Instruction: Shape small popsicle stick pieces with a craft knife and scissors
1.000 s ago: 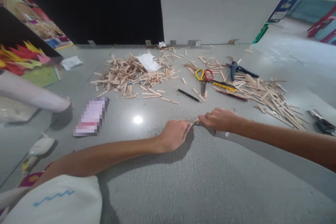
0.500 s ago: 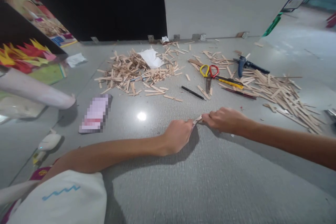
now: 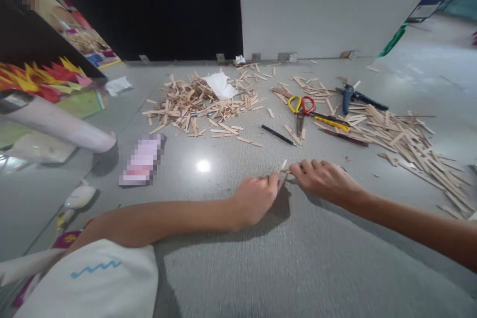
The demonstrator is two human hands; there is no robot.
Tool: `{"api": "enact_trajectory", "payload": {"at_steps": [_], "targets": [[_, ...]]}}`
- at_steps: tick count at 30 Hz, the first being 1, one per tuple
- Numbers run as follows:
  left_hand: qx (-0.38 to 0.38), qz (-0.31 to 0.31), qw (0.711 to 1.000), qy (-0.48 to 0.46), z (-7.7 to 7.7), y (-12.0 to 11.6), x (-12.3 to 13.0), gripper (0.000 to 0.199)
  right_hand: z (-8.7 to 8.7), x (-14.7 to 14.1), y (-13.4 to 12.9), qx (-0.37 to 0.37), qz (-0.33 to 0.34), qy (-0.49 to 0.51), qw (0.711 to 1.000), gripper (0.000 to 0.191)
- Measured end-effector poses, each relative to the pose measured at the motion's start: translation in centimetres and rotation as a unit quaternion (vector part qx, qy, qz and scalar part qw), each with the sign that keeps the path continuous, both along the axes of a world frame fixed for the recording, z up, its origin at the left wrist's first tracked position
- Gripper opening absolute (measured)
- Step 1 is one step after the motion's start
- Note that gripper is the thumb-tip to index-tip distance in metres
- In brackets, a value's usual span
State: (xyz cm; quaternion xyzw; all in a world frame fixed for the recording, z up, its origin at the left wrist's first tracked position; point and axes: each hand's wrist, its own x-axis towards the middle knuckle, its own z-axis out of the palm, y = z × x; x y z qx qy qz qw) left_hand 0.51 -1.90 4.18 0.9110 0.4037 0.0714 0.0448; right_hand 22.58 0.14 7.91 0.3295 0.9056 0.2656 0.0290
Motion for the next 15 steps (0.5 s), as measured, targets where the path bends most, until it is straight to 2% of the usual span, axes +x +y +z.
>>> {"api": "enact_trajectory", "payload": {"at_steps": [2,4,6,7,9,12,14,15], "targets": [[0.041,-0.013,0.998,-0.042,0.5,-0.1,-0.3,0.042,-0.1,0.4,0.0,0.059,0.020,0.064,0.996,0.036],[0.104,-0.035,0.985,-0.132,1.0,0.1,-0.7,0.051,0.0,0.6,-0.1,0.068,0.021,0.135,0.988,0.036],[0.136,-0.021,0.966,-0.218,1.6,0.4,-1.0,0.052,0.3,0.6,-0.4,0.016,-0.009,0.232,0.973,0.036],[0.127,-0.003,0.959,-0.254,1.9,0.6,-1.1,0.051,0.5,0.5,-0.6,-0.036,-0.031,0.284,0.958,0.035],[0.047,0.021,0.947,-0.316,2.4,1.1,-1.1,0.053,1.0,-0.1,-1.3,-0.170,-0.075,0.372,0.909,0.032],[-0.180,0.015,0.906,-0.384,2.9,1.6,-0.8,0.053,1.9,-1.1,-2.5,-0.358,-0.118,0.425,0.823,0.031],[-0.293,0.015,0.863,-0.410,2.8,1.7,-0.5,0.049,2.4,-1.5,-3.0,-0.426,-0.144,0.422,0.788,0.032],[-0.321,0.021,0.848,-0.421,2.7,1.7,-0.4,0.050,2.7,-1.5,-3.1,-0.448,-0.154,0.413,0.778,0.032]]}}
